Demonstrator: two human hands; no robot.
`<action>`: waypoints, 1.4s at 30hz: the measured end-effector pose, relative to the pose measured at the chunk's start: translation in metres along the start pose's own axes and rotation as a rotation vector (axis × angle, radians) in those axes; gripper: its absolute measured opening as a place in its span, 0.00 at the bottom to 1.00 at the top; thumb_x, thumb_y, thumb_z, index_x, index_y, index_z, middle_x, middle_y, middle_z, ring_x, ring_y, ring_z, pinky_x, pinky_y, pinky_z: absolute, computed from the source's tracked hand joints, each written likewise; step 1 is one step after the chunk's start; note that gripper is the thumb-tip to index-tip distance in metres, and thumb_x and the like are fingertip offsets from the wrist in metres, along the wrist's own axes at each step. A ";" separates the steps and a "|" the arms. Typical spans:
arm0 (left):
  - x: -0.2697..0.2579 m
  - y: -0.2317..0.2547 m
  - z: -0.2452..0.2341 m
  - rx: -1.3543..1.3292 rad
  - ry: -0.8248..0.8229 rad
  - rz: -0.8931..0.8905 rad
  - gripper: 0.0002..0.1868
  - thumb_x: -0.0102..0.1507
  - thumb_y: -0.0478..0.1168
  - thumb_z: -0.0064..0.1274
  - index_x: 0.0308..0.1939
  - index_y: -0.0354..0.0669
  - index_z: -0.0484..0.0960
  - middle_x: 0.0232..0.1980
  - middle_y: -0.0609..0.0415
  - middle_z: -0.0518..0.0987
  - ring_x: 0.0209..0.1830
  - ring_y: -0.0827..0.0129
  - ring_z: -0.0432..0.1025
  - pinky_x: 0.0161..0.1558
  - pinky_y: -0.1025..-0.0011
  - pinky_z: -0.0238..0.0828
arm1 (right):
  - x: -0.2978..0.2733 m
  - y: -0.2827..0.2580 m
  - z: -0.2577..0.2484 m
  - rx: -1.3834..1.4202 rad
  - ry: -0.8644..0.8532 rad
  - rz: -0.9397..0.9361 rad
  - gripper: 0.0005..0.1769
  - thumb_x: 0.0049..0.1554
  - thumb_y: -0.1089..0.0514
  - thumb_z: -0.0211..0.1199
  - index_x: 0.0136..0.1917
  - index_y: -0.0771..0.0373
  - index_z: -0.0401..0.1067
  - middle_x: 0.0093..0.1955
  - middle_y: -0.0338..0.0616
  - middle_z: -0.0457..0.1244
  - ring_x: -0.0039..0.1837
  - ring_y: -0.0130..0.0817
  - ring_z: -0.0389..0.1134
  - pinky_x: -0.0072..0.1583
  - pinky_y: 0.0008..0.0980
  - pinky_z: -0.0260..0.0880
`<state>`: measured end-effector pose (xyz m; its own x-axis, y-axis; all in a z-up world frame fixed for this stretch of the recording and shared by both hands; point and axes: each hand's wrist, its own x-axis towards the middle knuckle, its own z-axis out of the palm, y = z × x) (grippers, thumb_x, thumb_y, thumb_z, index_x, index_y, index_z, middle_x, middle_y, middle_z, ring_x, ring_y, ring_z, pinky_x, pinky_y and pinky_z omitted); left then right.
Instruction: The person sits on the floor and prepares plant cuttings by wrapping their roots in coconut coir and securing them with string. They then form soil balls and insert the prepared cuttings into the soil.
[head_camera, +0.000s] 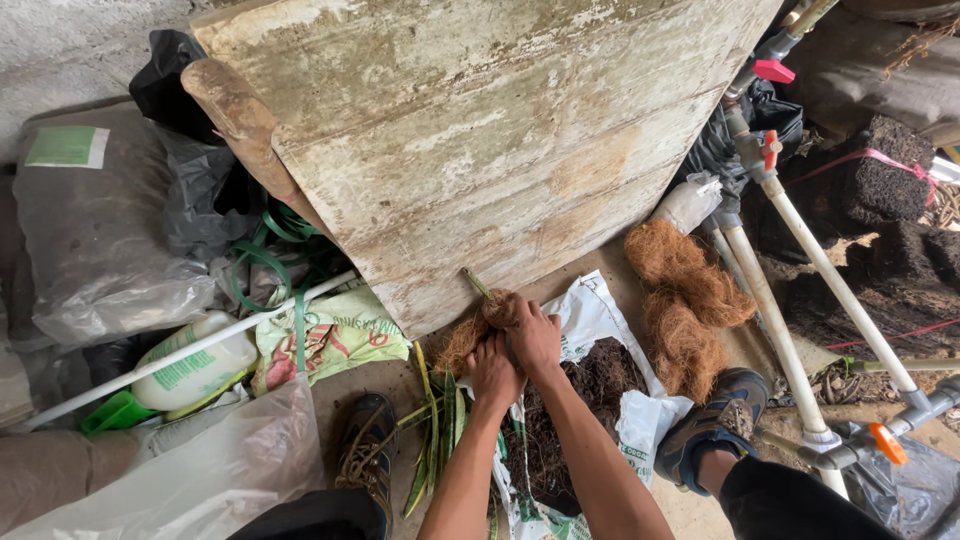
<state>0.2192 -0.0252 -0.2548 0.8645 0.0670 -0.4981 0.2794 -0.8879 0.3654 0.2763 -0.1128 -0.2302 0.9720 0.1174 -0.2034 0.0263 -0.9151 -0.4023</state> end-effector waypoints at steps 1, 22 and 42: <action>-0.002 0.001 -0.003 -0.006 -0.010 -0.011 0.49 0.62 0.61 0.56 0.78 0.41 0.52 0.78 0.45 0.59 0.79 0.54 0.52 0.74 0.44 0.43 | 0.000 -0.001 0.001 0.044 0.008 0.039 0.40 0.54 0.50 0.69 0.75 0.53 0.57 0.65 0.47 0.64 0.64 0.47 0.69 0.67 0.51 0.57; -0.074 -0.032 -0.024 -0.003 0.228 0.060 0.34 0.62 0.46 0.57 0.71 0.47 0.65 0.78 0.47 0.55 0.80 0.54 0.46 0.75 0.44 0.39 | -0.070 0.115 0.038 1.080 0.199 0.344 0.25 0.59 0.68 0.57 0.70 0.68 0.62 0.57 0.54 0.65 0.47 0.37 0.70 0.50 0.36 0.75; -0.161 -0.151 0.061 -0.259 -0.110 -0.171 0.14 0.60 0.38 0.55 0.50 0.46 0.85 0.53 0.45 0.84 0.55 0.51 0.77 0.56 0.58 0.74 | -0.199 0.022 0.068 1.015 -0.457 0.345 0.22 0.55 0.66 0.69 0.62 0.74 0.72 0.49 0.50 0.69 0.45 0.36 0.73 0.47 0.35 0.80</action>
<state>0.0119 0.0699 -0.2776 0.7492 0.1432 -0.6467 0.5263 -0.7215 0.4499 0.0677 -0.1297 -0.2587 0.7113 0.2395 -0.6608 -0.6228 -0.2209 -0.7505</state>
